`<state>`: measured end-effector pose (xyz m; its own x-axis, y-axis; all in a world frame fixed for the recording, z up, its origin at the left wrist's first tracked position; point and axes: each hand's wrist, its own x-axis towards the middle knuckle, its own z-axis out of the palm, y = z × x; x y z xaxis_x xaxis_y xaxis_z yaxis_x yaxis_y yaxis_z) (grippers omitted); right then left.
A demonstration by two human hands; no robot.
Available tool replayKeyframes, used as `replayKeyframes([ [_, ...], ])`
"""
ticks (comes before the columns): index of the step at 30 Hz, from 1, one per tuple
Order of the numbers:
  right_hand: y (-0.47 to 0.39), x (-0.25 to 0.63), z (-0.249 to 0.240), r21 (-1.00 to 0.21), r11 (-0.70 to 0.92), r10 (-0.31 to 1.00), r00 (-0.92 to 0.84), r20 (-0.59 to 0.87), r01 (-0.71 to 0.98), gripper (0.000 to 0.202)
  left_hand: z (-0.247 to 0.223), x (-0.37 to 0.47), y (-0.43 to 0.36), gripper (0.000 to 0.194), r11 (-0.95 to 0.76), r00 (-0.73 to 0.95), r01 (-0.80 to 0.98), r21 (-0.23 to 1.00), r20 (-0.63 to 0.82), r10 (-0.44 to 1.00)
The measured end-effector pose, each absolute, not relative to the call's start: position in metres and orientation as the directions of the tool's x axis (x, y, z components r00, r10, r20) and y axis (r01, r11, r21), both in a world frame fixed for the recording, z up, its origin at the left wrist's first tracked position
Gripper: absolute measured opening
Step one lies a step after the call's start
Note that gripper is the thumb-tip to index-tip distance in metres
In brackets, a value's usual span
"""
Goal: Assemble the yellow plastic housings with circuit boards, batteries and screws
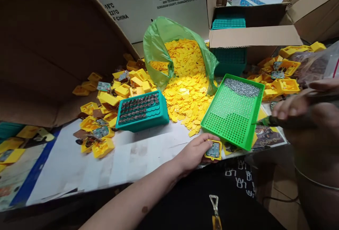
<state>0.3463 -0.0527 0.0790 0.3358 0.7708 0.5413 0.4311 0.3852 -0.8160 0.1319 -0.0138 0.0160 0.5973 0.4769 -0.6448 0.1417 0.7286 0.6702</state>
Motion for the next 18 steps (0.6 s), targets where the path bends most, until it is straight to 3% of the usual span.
replayKeyframes([
  [3, -0.034, 0.337, 0.072, -0.867, 0.464, 0.762, 0.416, 0.496, 0.185, 0.019, 0.015, 0.131, -0.016, 0.022, 0.719, 0.591, 0.134, 0.682, -0.637, 0.495],
  [18, 0.000, 0.330, 0.041, -0.889, 0.404, 0.803, 0.383, 0.457, 0.216, 0.027, 0.010, 0.129, -0.010, 0.026, 0.747, 0.625, 0.144, 0.649, -0.645, 0.439],
])
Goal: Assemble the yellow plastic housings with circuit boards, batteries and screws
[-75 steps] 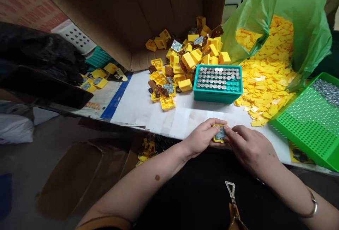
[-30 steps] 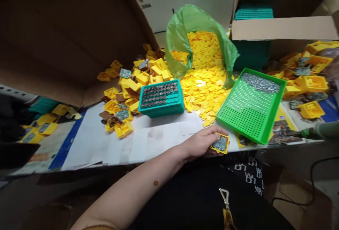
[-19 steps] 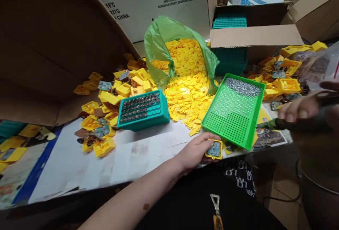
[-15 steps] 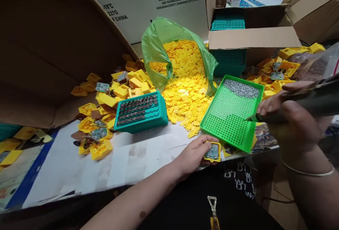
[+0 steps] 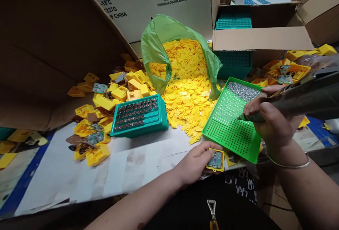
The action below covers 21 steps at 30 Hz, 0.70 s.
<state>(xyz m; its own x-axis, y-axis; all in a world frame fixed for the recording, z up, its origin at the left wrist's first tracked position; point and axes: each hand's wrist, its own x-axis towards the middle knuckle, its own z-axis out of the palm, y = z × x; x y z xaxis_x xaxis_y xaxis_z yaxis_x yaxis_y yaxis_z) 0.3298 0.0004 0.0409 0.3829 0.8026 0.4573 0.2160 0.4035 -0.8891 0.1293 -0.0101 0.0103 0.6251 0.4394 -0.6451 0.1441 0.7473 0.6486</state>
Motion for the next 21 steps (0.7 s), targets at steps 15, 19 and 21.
replayKeyframes([
  [15, -0.005, 0.335, 0.059, -0.820, 0.537, 0.710, 0.421, 0.565, 0.197, 0.021, 0.012, 0.125, -0.011, 0.031, 0.753, 0.554, 0.143, 0.642, -0.683, 0.476],
  [19, -0.020, 0.357, 0.076, -0.807, 0.524, 0.675, 0.445, 0.588, 0.272, 0.018, 0.012, 0.128, -0.010, 0.034, 0.788, 0.479, 0.108, 0.606, -0.726, 0.493],
  [21, -0.028, 0.369, 0.083, -0.804, 0.519, 0.668, 0.450, 0.593, 0.289, 0.017, 0.013, 0.130, -0.008, 0.038, 0.811, 0.453, 0.108, 0.575, -0.755, 0.475],
])
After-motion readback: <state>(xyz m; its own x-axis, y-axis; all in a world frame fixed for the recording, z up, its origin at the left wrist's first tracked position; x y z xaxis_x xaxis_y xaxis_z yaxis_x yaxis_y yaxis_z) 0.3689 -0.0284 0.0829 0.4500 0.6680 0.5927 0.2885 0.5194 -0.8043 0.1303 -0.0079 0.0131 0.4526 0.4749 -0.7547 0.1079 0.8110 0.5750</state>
